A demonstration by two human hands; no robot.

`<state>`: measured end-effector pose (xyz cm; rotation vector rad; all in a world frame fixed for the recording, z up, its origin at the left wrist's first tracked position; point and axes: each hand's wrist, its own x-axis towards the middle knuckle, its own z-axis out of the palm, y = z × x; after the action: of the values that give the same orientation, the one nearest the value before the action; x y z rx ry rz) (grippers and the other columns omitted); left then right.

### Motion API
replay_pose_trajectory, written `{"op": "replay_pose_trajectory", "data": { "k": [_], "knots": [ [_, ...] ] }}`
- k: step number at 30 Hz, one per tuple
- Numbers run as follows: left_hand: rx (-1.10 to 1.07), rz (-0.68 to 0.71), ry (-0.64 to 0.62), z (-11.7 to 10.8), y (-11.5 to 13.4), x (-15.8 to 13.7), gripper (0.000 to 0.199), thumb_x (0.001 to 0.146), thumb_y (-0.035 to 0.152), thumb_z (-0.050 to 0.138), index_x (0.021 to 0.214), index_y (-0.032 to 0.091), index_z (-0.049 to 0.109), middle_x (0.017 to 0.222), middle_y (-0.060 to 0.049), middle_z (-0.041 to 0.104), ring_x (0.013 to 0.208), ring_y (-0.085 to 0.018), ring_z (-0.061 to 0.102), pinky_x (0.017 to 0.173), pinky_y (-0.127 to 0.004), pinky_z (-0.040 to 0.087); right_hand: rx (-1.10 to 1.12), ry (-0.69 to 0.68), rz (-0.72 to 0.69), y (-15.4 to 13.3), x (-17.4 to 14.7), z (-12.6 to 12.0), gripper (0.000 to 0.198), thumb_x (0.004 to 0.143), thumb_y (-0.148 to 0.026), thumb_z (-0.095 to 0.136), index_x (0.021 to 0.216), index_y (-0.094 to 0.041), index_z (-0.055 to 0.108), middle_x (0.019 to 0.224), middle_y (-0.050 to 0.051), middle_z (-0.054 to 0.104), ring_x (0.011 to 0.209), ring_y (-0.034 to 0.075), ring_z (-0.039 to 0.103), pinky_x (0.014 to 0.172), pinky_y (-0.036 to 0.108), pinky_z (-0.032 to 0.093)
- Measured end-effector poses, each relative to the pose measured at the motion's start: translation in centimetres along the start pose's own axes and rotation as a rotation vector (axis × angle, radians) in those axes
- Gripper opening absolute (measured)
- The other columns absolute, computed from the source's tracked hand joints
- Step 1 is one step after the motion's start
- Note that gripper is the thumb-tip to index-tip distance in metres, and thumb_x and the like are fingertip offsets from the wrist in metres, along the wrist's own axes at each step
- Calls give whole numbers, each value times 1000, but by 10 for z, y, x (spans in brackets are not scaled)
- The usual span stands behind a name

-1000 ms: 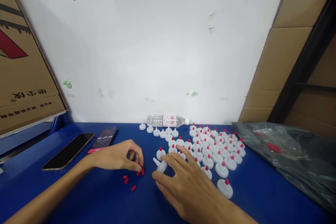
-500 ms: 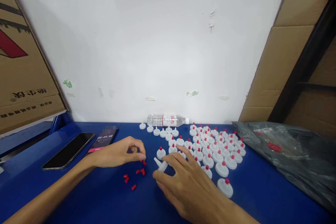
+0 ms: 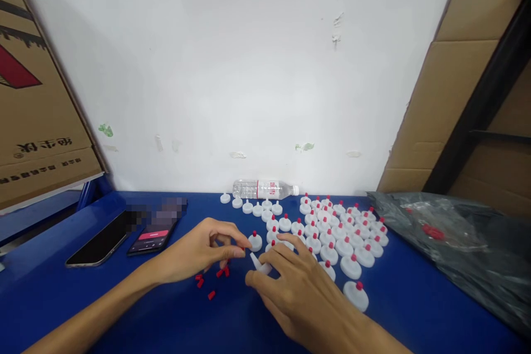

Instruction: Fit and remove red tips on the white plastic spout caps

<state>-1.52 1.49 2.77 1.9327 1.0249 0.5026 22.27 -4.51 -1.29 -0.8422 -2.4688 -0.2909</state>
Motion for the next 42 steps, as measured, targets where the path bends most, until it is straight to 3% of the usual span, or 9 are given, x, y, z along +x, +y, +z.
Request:
{"op": "replay_pose_trajectory", "data": {
  "k": [6, 10, 14, 19, 23, 26, 29, 32, 42],
  "knots": [
    [-47, 79, -27, 7, 4, -2, 16, 88, 37, 75, 94, 24, 83, 91, -4, 72, 66, -13, 62, 59, -23, 49, 19, -43, -59, 1, 0, -3, 21, 94, -14, 59, 111, -25, 63, 107, 4, 68, 103, 20, 60, 105, 37, 38],
    [-23, 107, -53, 9, 5, -4, 11, 87, 32, 76, 91, 25, 84, 90, -3, 72, 72, -14, 63, 62, -23, 48, 39, -83, -84, 1, -1, -4, 20, 93, -16, 61, 112, -24, 62, 110, 4, 68, 102, 20, 60, 98, 37, 43],
    [9, 85, -37, 11, 4, -4, 14, 86, 35, 78, 90, 22, 83, 87, -3, 73, 65, -13, 62, 56, -22, 45, 52, -117, -63, -1, -1, -4, 22, 94, -13, 59, 113, -24, 62, 110, 4, 69, 102, 20, 62, 96, 36, 48],
    [-1, 74, 17, 11, 2, -2, 16, 86, 35, 77, 86, 19, 81, 81, -3, 72, 61, -13, 61, 54, -22, 45, 172, 11, 58, -2, -2, -1, 42, 94, -3, 50, 130, -25, 54, 132, 8, 62, 112, 21, 63, 98, 36, 53],
    [-64, 39, 75, 10, -1, 0, 24, 83, 41, 80, 95, 20, 81, 72, -1, 70, 52, -11, 58, 49, -21, 43, 280, 121, 102, 0, -2, 0, 29, 97, -6, 47, 120, -21, 57, 122, 9, 64, 106, 19, 67, 88, 32, 58],
    [-119, 36, 100, 11, -3, 2, 29, 84, 38, 79, 108, 23, 79, 79, -1, 72, 54, -12, 61, 52, -22, 47, 314, 214, 76, 1, -2, 0, 28, 98, -7, 50, 120, -21, 59, 123, 9, 65, 109, 19, 68, 91, 32, 59],
    [-52, 99, 61, 13, -3, 2, 23, 91, 39, 71, 99, 19, 80, 84, -3, 72, 59, -13, 64, 54, -22, 46, 337, 234, 65, 2, -2, 1, 32, 99, -8, 51, 126, -22, 59, 125, 10, 66, 111, 19, 68, 92, 32, 59],
    [2, 144, 14, 15, 0, 0, 30, 97, 43, 64, 91, 17, 77, 84, -3, 68, 62, -13, 64, 55, -22, 45, 347, 229, 72, 2, -3, 0, 34, 100, -10, 52, 131, -22, 58, 126, 11, 67, 114, 20, 68, 94, 33, 59],
    [-52, 219, -20, 25, 0, -5, 40, 104, 47, 51, 89, 15, 71, 84, -2, 63, 56, -10, 62, 54, -21, 44, 460, 302, 72, 3, -4, -1, 42, 98, -1, 49, 132, -23, 58, 136, 9, 65, 122, 16, 65, 98, 25, 57]
  ]
}}
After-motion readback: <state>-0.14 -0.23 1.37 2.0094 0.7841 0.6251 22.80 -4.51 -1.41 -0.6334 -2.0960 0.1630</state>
